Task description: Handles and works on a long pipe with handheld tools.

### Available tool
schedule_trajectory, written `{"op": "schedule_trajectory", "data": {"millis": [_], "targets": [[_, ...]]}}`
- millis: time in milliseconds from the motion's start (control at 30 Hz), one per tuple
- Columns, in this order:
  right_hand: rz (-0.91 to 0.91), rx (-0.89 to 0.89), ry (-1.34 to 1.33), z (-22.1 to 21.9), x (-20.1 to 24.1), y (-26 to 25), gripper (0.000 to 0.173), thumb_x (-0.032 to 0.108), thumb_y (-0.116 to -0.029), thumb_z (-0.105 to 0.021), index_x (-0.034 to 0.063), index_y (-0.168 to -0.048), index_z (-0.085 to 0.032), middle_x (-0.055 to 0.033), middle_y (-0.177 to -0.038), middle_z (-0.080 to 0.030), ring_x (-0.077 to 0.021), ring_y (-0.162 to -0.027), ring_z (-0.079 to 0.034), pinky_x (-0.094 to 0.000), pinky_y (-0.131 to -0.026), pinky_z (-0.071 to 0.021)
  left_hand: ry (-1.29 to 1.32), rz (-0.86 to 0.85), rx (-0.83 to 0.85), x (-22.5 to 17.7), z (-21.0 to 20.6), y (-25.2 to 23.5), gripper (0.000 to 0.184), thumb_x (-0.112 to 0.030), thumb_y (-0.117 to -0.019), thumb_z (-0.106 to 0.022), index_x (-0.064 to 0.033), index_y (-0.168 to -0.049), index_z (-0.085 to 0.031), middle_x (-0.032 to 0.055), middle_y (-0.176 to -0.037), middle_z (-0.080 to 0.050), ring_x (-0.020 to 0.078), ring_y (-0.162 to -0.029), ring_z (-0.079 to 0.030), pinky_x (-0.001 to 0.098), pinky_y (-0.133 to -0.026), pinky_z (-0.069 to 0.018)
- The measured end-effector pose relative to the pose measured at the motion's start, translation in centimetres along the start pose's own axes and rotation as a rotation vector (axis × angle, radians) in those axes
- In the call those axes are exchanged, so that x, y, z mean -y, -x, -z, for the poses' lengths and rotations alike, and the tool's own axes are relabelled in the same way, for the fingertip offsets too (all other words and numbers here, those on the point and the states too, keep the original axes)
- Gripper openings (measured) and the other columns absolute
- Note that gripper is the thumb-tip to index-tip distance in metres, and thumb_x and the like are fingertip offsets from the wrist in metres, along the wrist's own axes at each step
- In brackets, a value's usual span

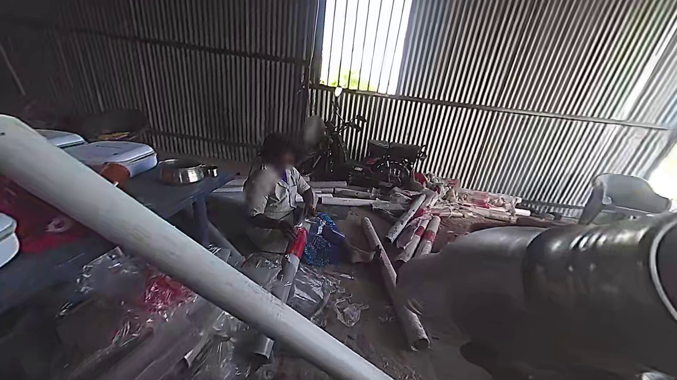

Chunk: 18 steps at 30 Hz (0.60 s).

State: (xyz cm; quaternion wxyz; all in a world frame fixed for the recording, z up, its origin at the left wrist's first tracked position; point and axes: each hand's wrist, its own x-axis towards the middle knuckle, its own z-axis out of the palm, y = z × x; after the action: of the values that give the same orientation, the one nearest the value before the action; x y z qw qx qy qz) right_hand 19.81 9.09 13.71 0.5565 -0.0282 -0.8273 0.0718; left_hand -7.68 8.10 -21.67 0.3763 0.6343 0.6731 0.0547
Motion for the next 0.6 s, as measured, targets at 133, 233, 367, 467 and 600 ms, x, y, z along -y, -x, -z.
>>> {"op": "schedule_trajectory", "data": {"millis": [133,233,367,467,600], "targets": [[-0.226,-0.121,0.018,-3.0,-4.7,2.1,0.082,0.048,-0.0719,-0.086,-0.0068,-0.122,-0.051,0.0068,-0.108,-0.067,0.0123,-0.105,-0.060,-0.0111,-0.094,-0.0513,0.135,0.122,0.057,0.7,0.6,-1.5,0.053,-0.045,-0.1008,-0.057,-0.0017,-0.131,-0.063,0.0242,-0.132,-0.062,0.0391,-0.127,-0.056,0.0594,-0.109,-0.0391],[-0.418,-0.124,-0.013,-5.7,-7.9,3.1,0.090,0.044,-0.0679,-0.084,-0.0105,-0.129,-0.046,0.0052,-0.112,-0.064,0.0156,-0.104,-0.058,-0.0073,-0.091,-0.0491,0.171,0.132,0.039,0.2,1.2,-1.0,0.051,-0.045,-0.1021,-0.054,-0.0036,-0.131,-0.063,0.0226,-0.128,-0.064,0.0378,-0.123,-0.060,0.0586,-0.108,-0.0409],[-0.646,-0.081,-0.080,-9.3,-13.2,5.9,0.089,0.034,-0.0701,-0.080,-0.0040,-0.141,-0.041,-0.0010,-0.116,-0.064,0.0093,-0.100,-0.062,-0.0121,-0.085,-0.0537,0.193,0.144,-0.002,-0.4,2.3,-0.7,0.052,-0.045,-0.1040,-0.051,-0.0029,-0.132,-0.062,0.0236,-0.128,-0.064,0.0379,-0.123,-0.060,0.0581,-0.108,-0.0405],[-0.817,-0.029,-0.027,-11.6,-17.6,9.1,0.089,0.035,-0.0722,-0.078,-0.0040,-0.144,-0.043,-0.0149,-0.121,-0.063,-0.0074,-0.103,-0.063,-0.0275,-0.088,-0.0528,0.250,0.130,-0.022,-0.2,2.9,-1.3,0.051,-0.041,-0.1045,-0.052,0.0020,-0.130,-0.061,0.0259,-0.127,-0.063,0.0392,-0.121,-0.060,0.0574,-0.107,-0.0408],[-1.030,0.180,0.073,-12.6,-22.1,12.2,0.086,0.028,-0.0802,-0.082,-0.0035,-0.149,-0.042,-0.0283,-0.127,-0.063,-0.0351,-0.113,-0.064,-0.0547,-0.099,-0.0484,0.308,0.116,-0.075,0.0,3.8,-1.9,0.048,-0.038,-0.1043,-0.054,0.0022,-0.130,-0.061,0.0241,-0.126,-0.064,0.0367,-0.116,-0.063,0.0539,-0.105,-0.0435]]}}
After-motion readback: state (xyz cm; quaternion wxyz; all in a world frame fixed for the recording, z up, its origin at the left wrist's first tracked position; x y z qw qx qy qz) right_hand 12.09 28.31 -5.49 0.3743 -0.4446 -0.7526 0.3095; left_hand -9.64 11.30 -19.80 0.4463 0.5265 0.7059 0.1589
